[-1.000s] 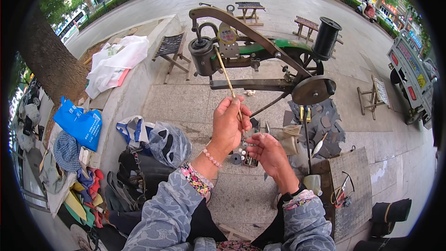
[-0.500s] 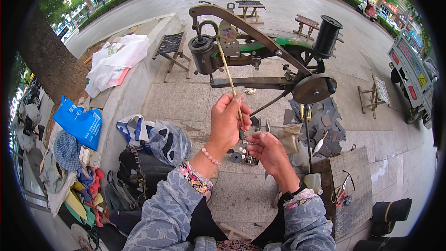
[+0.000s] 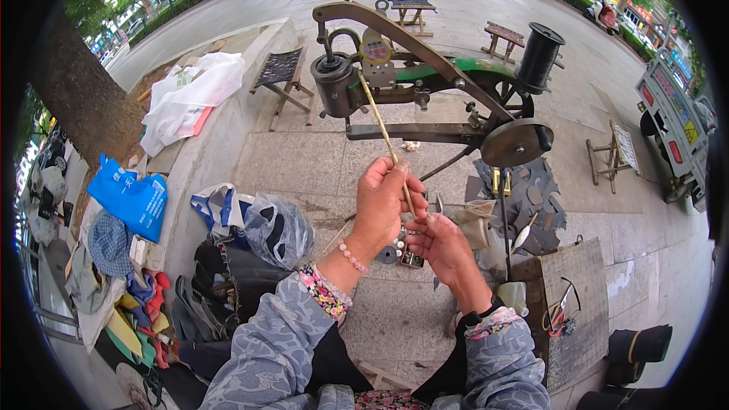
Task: Applying adhesive to a small wooden stick for use with a shoe stitching machine.
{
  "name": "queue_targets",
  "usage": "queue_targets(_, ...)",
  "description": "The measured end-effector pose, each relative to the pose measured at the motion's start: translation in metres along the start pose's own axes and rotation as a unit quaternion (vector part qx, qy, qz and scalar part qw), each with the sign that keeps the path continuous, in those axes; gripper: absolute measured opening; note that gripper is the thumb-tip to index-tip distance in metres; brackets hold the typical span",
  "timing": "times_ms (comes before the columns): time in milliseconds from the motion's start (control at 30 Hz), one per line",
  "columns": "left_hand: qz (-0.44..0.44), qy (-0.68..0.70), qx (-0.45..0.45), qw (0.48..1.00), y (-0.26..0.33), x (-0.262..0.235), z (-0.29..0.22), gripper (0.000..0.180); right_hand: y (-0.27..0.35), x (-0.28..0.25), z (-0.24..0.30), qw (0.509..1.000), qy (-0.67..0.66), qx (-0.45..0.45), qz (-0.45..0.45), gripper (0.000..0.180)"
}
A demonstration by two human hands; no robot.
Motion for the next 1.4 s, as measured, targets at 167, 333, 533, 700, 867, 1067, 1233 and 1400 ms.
queue_targets(167, -0.011, -0.011, 0.009, 1.000, -0.004, -0.002, -0.006, 0.012, -0.001, -0.001, 0.000, 1.000, -0.006, -0.004, 0.002, 0.026)
queue_targets(333, -0.021, -0.028, 0.015, 0.999, -0.005, -0.007, -0.008, 0.012, -0.001, -0.001, -0.001, 1.000, -0.003, -0.001, -0.001, 0.026)
queue_targets(533, -0.025, -0.008, 0.025, 0.999, -0.011, -0.011, -0.007, 0.014, -0.003, -0.004, -0.002, 1.000, -0.006, 0.000, -0.003, 0.027)
queue_targets(700, -0.025, 0.006, 0.025, 0.999, -0.010, -0.011, -0.001, 0.015, -0.003, -0.006, -0.002, 1.000, -0.003, 0.000, -0.002, 0.026)
queue_targets(867, -0.003, -0.008, 0.004, 1.000, -0.005, -0.005, 0.005, 0.014, -0.001, 0.001, 0.000, 1.000, -0.003, -0.004, 0.003, 0.027)
queue_targets(1067, -0.004, -0.005, -0.003, 1.000, -0.003, 0.002, 0.012, 0.014, 0.000, -0.002, 0.001, 1.000, -0.016, -0.002, -0.003, 0.023)
queue_targets(1233, -0.014, 0.008, -0.018, 1.000, -0.003, 0.002, 0.019, 0.014, 0.002, -0.001, 0.002, 1.000, -0.018, -0.005, -0.002, 0.021)
queue_targets(1400, 0.028, -0.002, -0.056, 0.998, 0.004, 0.008, 0.021, 0.016, 0.000, -0.005, 0.002, 1.000, -0.027, -0.006, -0.010, 0.018)
Point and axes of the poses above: each hand's wrist, its own y-axis away from the middle knuckle, its own x-axis out of the palm, z = x × y, the point moved 4 cm from there along -y, towards the middle knuckle, and after that the axes turned 6 degrees about -y, right-handed, at the moved point
